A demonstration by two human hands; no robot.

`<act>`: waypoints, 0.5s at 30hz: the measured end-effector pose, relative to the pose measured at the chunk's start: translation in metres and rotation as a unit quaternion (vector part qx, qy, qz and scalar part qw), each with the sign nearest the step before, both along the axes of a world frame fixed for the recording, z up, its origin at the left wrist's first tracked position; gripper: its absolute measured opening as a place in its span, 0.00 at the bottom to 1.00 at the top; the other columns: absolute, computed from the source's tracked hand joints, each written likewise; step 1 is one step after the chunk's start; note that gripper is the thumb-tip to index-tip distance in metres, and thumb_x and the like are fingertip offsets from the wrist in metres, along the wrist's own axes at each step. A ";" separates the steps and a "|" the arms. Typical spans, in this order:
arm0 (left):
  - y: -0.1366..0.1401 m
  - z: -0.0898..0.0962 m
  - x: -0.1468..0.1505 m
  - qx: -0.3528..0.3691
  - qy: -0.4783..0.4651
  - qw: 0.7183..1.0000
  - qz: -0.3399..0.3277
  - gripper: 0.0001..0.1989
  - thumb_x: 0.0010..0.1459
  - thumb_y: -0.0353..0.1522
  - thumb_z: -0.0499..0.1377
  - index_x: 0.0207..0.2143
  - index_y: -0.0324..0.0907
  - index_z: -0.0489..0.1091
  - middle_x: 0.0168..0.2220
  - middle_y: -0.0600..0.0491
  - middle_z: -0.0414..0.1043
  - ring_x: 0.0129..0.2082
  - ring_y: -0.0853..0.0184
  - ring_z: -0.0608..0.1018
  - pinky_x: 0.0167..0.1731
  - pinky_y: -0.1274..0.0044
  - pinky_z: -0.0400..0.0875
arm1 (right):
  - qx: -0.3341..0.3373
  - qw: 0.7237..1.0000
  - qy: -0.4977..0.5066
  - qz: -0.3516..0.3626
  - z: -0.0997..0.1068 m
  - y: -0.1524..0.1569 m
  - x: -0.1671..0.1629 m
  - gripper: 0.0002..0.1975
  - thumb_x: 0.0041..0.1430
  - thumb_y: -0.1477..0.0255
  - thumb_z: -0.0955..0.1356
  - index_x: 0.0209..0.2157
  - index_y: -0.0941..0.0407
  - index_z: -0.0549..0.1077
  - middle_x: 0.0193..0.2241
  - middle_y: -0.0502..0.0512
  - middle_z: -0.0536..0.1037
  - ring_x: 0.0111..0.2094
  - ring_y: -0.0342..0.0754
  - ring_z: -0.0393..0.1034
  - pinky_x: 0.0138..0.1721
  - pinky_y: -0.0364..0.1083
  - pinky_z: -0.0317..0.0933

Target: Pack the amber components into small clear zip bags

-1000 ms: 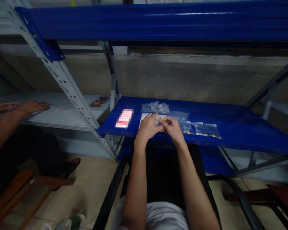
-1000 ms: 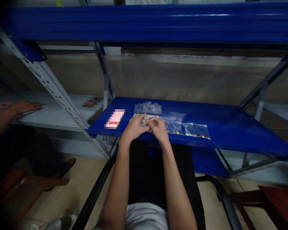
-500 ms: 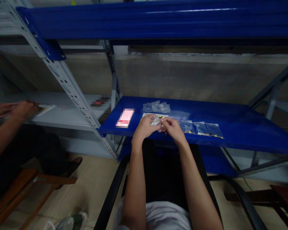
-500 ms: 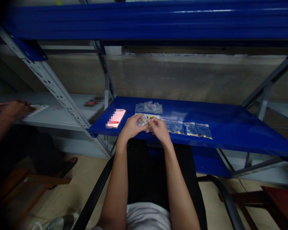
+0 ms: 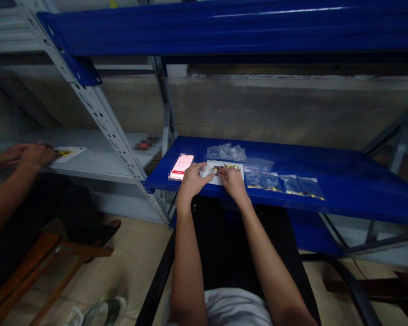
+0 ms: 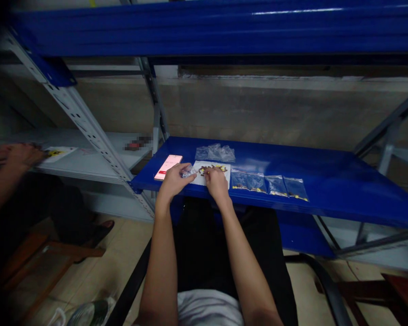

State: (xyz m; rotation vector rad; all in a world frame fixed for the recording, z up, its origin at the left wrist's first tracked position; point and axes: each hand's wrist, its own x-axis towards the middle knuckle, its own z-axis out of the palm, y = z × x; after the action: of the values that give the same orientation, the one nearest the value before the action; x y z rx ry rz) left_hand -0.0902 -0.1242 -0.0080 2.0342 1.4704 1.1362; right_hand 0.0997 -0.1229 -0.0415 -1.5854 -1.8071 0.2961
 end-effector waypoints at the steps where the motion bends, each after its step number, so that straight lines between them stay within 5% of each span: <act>1: -0.001 0.001 -0.002 -0.005 0.000 1.000 0.005 0.24 0.56 0.36 0.70 0.55 0.41 0.78 0.51 0.45 0.80 0.50 0.58 0.81 0.55 0.68 0.75 | -0.007 1.000 -0.024 -0.007 -0.001 0.001 -0.004 0.12 0.66 0.77 0.66 0.46 0.55 0.81 0.48 0.64 0.80 0.51 0.57 0.73 0.54 0.51 0.64; 11: -0.002 -0.002 0.005 -0.010 0.019 1.000 -0.006 0.23 0.58 0.36 0.69 0.55 0.39 0.77 0.49 0.43 0.80 0.49 0.57 0.82 0.53 0.69 0.76 | -0.033 0.994 -0.103 -0.021 0.002 0.001 -0.016 0.10 0.68 0.76 0.66 0.44 0.56 0.79 0.47 0.65 0.79 0.49 0.57 0.74 0.45 0.48 0.64; 15: -0.001 -0.003 0.013 -0.021 0.049 0.998 -0.027 0.25 0.57 0.37 0.69 0.56 0.38 0.77 0.48 0.43 0.80 0.48 0.56 0.82 0.53 0.70 0.76 | -0.005 0.999 -0.041 -0.018 0.002 -0.004 -0.001 0.09 0.66 0.77 0.66 0.42 0.56 0.78 0.42 0.64 0.81 0.46 0.57 0.76 0.46 0.49 0.64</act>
State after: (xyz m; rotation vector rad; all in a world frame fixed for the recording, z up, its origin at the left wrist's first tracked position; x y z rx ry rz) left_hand -0.0768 -0.1256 -0.0108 2.1153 1.4623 0.9896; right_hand 0.0987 -0.1265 -0.0391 -1.6560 -1.8395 0.2270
